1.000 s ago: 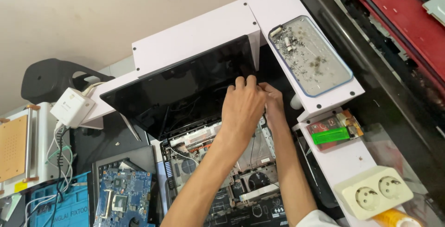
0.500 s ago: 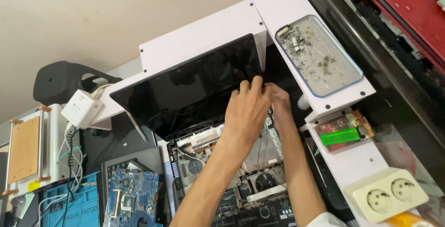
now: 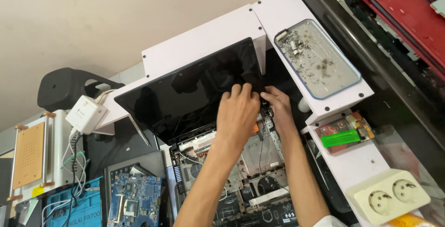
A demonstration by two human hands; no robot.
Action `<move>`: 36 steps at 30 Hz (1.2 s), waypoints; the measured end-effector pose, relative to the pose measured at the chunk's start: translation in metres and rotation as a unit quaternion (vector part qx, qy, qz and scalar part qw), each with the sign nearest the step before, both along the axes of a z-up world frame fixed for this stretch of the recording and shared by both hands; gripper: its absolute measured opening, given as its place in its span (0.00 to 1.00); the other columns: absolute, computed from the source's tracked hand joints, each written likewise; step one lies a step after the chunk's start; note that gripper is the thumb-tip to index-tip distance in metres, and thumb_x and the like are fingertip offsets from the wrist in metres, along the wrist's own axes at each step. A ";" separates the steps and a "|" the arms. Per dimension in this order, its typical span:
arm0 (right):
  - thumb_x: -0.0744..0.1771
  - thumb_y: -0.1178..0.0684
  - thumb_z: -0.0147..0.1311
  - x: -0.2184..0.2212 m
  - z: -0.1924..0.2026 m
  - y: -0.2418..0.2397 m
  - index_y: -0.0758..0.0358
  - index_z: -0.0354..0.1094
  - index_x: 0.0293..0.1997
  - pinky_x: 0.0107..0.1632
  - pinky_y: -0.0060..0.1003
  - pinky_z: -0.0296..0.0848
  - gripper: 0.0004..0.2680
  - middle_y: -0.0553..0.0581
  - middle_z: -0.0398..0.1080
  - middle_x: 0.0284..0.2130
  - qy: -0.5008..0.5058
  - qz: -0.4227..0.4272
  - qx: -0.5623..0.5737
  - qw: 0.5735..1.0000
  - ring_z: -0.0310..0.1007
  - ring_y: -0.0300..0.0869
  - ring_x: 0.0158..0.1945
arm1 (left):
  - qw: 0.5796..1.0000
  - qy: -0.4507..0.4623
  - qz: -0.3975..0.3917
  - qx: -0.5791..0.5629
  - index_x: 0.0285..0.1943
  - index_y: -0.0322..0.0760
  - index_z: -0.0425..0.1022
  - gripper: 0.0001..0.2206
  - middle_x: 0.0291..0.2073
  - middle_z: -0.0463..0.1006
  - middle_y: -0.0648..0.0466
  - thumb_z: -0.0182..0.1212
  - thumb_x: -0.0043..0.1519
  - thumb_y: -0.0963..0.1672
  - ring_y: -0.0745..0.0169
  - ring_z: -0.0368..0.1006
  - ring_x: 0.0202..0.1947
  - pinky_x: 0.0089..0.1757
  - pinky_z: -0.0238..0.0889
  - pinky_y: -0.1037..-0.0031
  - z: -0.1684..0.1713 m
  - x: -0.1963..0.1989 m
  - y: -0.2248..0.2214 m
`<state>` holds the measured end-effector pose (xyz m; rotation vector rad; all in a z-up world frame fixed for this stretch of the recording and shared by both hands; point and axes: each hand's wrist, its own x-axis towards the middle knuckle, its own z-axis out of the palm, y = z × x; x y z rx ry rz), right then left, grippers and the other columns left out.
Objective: The person works on a disassembled laptop on a workbench, connecting internal wires and adjusting components. They then remove the laptop screen assembly from the main body and place it on the table.
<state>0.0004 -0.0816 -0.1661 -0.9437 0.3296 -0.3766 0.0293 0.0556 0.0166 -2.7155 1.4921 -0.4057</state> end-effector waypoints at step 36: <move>0.69 0.59 0.58 -0.017 0.001 0.011 0.71 0.75 0.42 0.34 0.30 0.77 0.04 0.57 0.77 0.30 -0.037 0.026 -0.176 0.983 0.77 0.36 0.30 | 0.822 0.217 0.181 -0.495 0.40 0.30 0.75 0.04 0.33 0.74 0.49 0.58 0.65 0.39 0.52 0.69 0.37 0.42 0.62 0.66 -0.130 -0.017 0.104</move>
